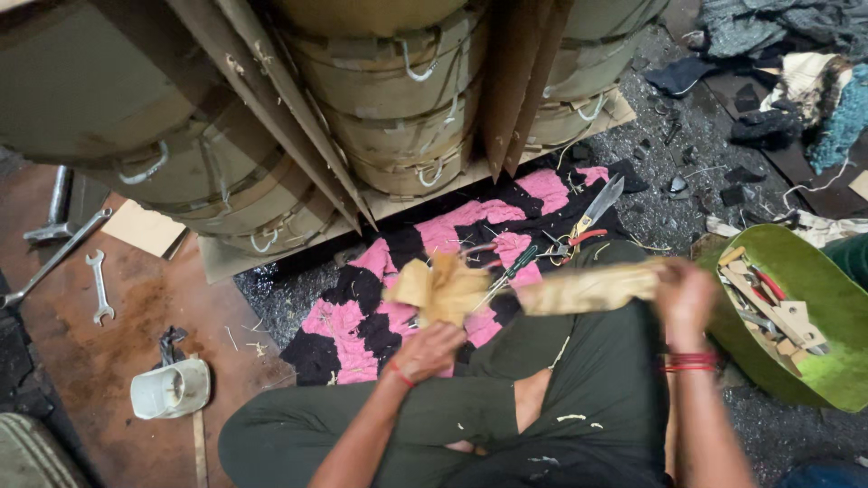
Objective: The person assembles a transformer by hand-wrapping tape and paper insulation around the metal components and using pliers to secure wires.
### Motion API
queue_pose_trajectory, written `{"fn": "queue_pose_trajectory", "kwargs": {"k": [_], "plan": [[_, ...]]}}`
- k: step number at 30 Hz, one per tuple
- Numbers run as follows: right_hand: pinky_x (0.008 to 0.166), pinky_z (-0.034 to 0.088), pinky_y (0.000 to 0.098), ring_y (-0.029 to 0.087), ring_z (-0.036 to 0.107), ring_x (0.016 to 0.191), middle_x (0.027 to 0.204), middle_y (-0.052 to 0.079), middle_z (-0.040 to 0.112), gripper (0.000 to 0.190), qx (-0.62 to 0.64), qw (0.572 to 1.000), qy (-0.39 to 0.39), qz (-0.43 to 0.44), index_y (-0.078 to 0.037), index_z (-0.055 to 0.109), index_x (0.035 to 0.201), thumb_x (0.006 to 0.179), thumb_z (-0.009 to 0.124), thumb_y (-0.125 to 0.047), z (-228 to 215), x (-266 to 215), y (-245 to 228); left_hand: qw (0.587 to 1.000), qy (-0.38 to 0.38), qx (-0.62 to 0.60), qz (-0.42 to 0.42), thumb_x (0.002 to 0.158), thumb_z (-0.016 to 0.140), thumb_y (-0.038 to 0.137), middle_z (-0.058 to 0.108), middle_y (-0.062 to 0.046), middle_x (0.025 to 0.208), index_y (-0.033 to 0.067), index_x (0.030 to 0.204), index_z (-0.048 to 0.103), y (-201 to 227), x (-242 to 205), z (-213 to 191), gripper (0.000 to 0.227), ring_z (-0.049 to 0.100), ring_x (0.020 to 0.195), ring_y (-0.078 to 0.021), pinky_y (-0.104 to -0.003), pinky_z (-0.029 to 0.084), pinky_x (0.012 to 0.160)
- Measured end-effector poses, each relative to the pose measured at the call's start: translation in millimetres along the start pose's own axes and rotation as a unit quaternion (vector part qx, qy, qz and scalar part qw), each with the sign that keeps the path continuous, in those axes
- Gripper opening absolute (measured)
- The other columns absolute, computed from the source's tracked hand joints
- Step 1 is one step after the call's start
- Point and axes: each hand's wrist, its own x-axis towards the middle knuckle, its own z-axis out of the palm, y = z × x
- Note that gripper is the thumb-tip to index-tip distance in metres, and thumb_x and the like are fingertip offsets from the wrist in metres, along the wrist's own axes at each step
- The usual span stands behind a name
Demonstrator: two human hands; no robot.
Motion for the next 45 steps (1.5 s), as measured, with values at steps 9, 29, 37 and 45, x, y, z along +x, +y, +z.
{"fn": "queue_pose_trajectory", "kwargs": {"k": [9, 29, 37, 45], "plan": [[0.051, 0.042, 0.0283, 0.011, 0.052, 0.058, 0.071, 0.004, 0.064, 0.025, 0.156, 0.979, -0.106, 0.077, 0.002, 0.075, 0.110, 0.098, 0.072, -0.020, -62, 4, 2, 0.926, 0.013, -0.310, -0.215, 0.091, 0.066, 0.014, 0.063, -0.011, 0.093, 0.0036, 0.104, 0.074, 6, 14, 30, 0.018, 0.060, 0.100, -0.0304, -0.042, 0.047, 0.088], [0.078, 0.056, 0.0248, 0.008, 0.071, 0.085, 0.093, 0.004, 0.079, 0.020, 0.305, 0.914, -0.242, 0.112, 0.001, 0.077, 0.103, 0.087, 0.075, -0.011, -59, -21, 62, 0.651, 0.000, -0.661, -0.373, 0.087, 0.075, -0.001, 0.067, -0.008, 0.075, 0.0021, 0.096, 0.066, -2, 150, 80, 0.013, 0.062, 0.070, -0.0102, -0.028, 0.049, 0.061], [0.087, 0.054, 0.0304, 0.016, 0.070, 0.094, 0.100, 0.009, 0.079, 0.017, 0.357, 0.884, -0.292, 0.070, 0.002, 0.080, 0.097, 0.090, 0.065, 0.000, -60, -23, 115, 0.553, 0.060, -0.750, -0.358, 0.080, 0.058, -0.013, 0.072, 0.000, 0.092, 0.0028, 0.094, 0.071, 10, 156, 89, 0.025, 0.068, 0.084, -0.0067, -0.021, 0.055, 0.074], [0.096, 0.050, 0.0321, 0.016, 0.069, 0.104, 0.105, 0.009, 0.077, 0.017, 0.362, 0.867, -0.341, 0.025, 0.003, 0.078, 0.094, 0.089, 0.062, 0.002, -59, -24, 130, 0.562, 0.069, -0.745, -0.352, 0.099, 0.047, 0.014, 0.074, -0.002, 0.084, 0.0017, 0.090, 0.077, 12, 149, 85, 0.034, 0.064, 0.077, -0.0078, -0.019, 0.049, 0.071]]}}
